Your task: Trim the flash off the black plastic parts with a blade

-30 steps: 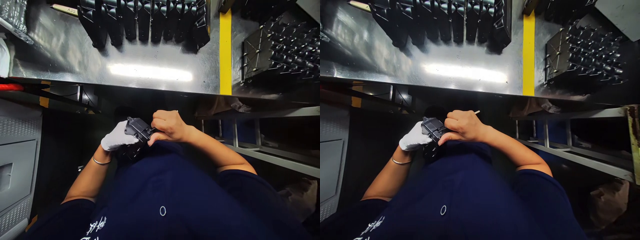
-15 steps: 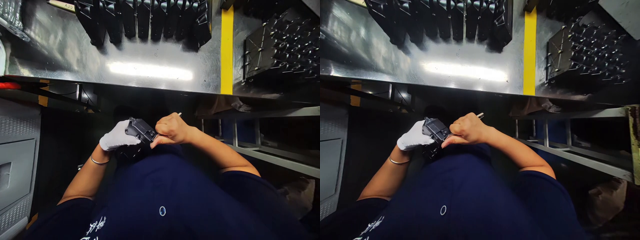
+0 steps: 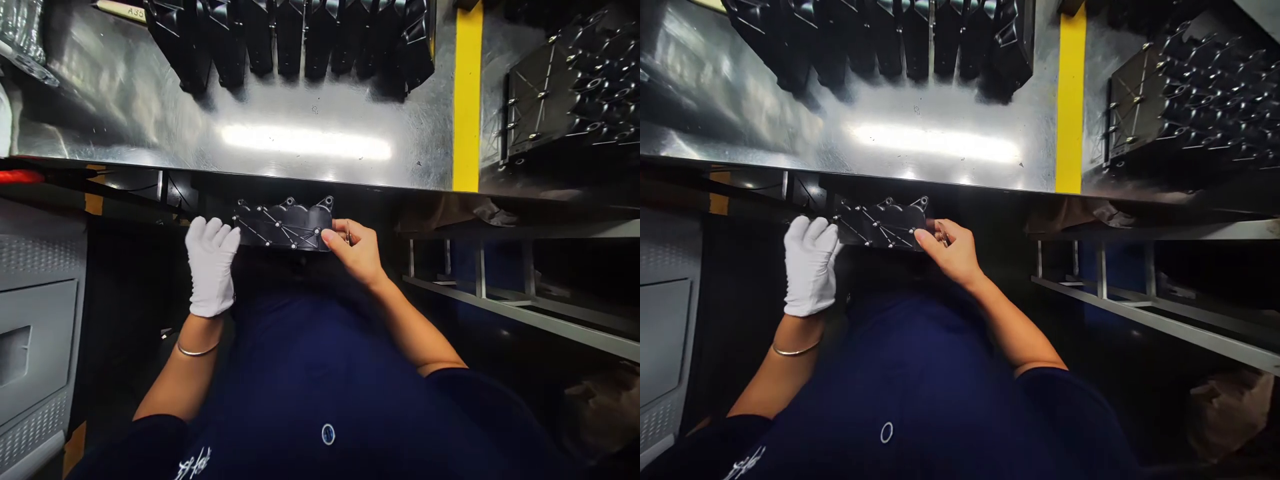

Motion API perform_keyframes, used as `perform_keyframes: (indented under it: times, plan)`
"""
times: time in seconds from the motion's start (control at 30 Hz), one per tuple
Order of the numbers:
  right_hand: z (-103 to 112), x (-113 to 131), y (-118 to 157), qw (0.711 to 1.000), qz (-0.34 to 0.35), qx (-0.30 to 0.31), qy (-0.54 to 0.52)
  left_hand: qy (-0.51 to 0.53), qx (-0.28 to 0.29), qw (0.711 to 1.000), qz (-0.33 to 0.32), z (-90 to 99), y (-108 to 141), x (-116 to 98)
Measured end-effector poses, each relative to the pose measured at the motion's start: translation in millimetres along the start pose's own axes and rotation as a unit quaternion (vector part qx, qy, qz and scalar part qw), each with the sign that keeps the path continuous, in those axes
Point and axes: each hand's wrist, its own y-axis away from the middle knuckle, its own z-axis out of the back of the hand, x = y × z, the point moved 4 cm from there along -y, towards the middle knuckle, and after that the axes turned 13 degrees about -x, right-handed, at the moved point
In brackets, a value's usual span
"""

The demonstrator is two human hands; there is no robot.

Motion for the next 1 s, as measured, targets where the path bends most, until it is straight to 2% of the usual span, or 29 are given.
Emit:
perform_keyframes:
  times: [0.07,0.1,0.13,0.2,0.33,0.43,0.57,0.77,0.93,1.0]
  plan:
    - [-11,-6,7,1.000,-0.015,0.004,-0.018,0.070,0.114,0.979,0.151,-13.0,17,13]
    - [-18,-8,11,0.999,-0.015,0.030,-0.018,0.091,0.151,0.964,0.199,-19.4,26,16]
    - [-26,-9,15,0.998,-0.010,0.062,-0.017,0.108,0.159,0.955,0.226,-23.8,32,16]
    - [-36,-11,18,0.995,-0.002,0.095,-0.024,0.127,0.130,0.950,0.254,-28.3,39,14]
    - [-29,-16,10,0.998,0.015,0.022,-0.060,0.140,0.091,0.927,0.336,-27.4,44,8]
    - [-24,-14,6,0.994,0.078,0.044,-0.054,0.168,0.069,0.897,0.402,-25.6,49,1]
    - [-20,-5,8,0.985,0.168,0.022,-0.004,0.212,0.047,0.869,0.444,-30.0,57,-6]
    - [-25,-5,15,0.990,0.112,0.019,-0.079,0.237,0.042,0.851,0.467,-35.0,61,-5]
    - [-28,-14,13,0.981,0.156,-0.013,-0.116,0.229,0.062,0.852,0.466,-34.8,58,-2]
    - [-29,-23,7,0.982,0.147,-0.027,-0.115,0.220,0.071,0.854,0.466,-33.8,57,-3]
